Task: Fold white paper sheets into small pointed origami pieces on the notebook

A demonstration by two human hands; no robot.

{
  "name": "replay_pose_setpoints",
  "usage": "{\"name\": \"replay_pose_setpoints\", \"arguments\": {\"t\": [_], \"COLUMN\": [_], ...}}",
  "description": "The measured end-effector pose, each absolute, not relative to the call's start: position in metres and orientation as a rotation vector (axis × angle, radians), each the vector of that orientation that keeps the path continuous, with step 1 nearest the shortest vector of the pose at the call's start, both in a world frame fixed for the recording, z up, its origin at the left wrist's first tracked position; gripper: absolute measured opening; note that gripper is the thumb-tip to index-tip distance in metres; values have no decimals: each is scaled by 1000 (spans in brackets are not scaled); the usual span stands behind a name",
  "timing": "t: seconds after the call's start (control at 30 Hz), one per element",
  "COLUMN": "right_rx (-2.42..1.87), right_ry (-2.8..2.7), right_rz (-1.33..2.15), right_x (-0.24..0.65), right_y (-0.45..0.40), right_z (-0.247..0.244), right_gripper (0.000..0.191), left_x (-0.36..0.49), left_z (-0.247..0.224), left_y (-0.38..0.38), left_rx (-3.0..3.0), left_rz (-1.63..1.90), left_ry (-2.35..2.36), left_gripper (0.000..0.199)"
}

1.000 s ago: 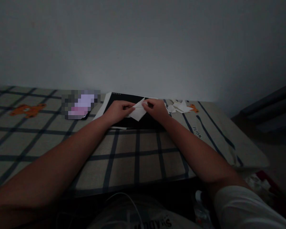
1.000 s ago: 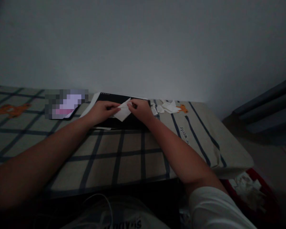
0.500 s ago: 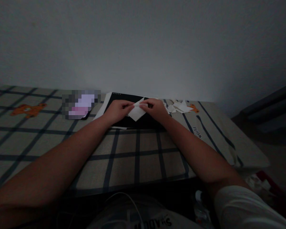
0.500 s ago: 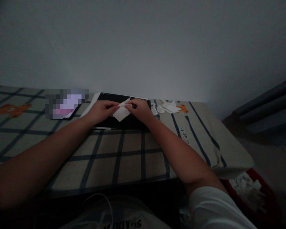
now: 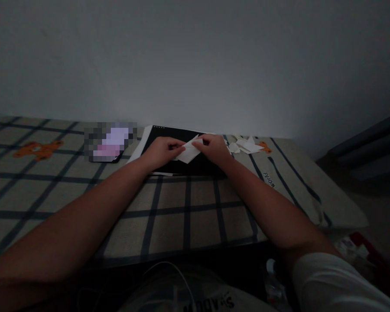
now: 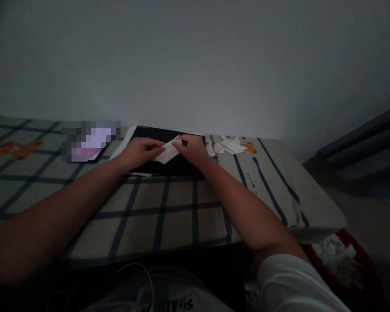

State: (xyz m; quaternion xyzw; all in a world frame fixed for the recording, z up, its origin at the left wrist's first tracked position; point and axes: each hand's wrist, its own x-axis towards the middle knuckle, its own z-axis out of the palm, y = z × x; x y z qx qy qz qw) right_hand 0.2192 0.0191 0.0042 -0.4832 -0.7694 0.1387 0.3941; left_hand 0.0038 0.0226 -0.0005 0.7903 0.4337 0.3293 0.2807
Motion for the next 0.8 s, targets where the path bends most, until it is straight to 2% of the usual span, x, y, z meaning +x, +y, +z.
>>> {"name": "replay_pose_setpoints", "arguments": {"t": [0.47,0.8], "right_rx": [-1198,-1185], "right_ry": [-1940,-1983], "right_rz": [394,367], "right_x": [219,218], "right_y": [21,18], "right_z": [2,4], "right_gripper": [18,18], "left_x": [5,4], "left_z": [1,1], "left_y": [20,21], "left_rx": [1994,2070], "left_rz": [900,904], "left_ry": [1111,1163], "left_gripper": [37,32]}}
